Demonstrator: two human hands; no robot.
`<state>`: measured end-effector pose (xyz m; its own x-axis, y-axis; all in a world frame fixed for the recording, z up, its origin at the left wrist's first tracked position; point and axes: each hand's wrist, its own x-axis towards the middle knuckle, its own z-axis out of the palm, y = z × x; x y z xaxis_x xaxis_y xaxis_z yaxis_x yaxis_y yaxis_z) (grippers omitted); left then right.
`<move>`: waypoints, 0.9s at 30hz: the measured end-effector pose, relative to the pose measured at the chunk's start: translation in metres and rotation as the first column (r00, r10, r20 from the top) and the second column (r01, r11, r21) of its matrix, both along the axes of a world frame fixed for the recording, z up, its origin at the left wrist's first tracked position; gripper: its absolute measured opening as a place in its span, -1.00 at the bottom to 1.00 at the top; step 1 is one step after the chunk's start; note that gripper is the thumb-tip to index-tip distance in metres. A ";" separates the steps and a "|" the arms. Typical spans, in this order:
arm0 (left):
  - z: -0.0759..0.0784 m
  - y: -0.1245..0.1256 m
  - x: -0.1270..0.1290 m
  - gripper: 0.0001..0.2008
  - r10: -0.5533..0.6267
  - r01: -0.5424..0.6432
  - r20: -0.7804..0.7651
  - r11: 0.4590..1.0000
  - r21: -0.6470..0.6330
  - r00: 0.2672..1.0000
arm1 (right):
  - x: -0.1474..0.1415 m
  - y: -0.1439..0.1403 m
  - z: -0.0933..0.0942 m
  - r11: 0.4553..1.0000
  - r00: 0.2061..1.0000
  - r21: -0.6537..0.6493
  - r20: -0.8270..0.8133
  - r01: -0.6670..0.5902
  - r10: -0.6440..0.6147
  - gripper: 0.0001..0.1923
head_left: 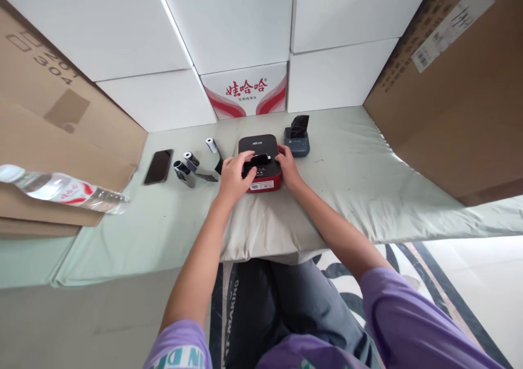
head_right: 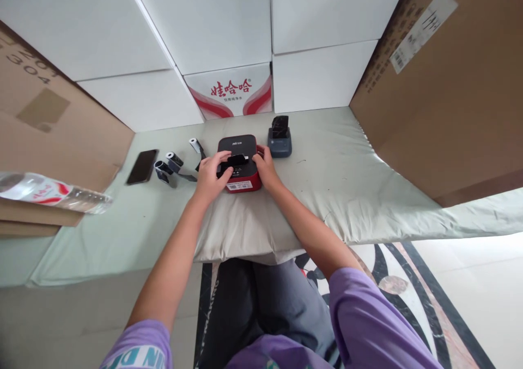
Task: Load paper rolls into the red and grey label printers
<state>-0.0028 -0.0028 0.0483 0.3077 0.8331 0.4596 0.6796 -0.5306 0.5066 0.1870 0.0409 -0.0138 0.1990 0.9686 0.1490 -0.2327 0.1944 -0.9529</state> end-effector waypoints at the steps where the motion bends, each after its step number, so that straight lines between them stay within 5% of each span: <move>1: -0.003 -0.001 0.000 -0.58 -0.009 0.010 0.035 1.000 -0.004 0.999 | 0.000 -0.001 0.000 1.000 1.000 0.008 -0.002 -0.003 0.003 -0.57; 6: -0.032 -0.010 0.002 -0.35 0.022 -0.010 0.347 0.999 -0.034 0.938 | 0.002 -0.015 -0.001 1.000 1.000 -0.019 0.024 0.004 -0.003 -0.50; 11: -0.055 -0.009 0.001 -0.21 0.123 0.027 0.527 0.963 -0.268 0.841 | 0.010 -0.036 0.016 0.986 0.969 0.053 0.203 -0.156 0.143 -0.24; 16: -0.062 -0.008 0.006 -0.30 0.088 0.064 0.548 0.966 -0.251 0.832 | 0.024 -0.046 0.037 0.894 0.816 0.223 0.533 -0.388 0.222 0.04; 22: -0.067 -0.008 0.011 -0.34 0.090 0.087 0.608 0.963 -0.256 0.789 | 0.030 -0.040 0.025 0.890 0.763 0.277 0.636 -0.363 0.113 0.11; 27: -0.065 -0.008 0.011 -0.31 0.060 0.190 0.768 0.954 -0.233 0.638 | 0.030 -0.035 0.015 0.899 0.681 0.245 0.728 -0.363 0.076 0.27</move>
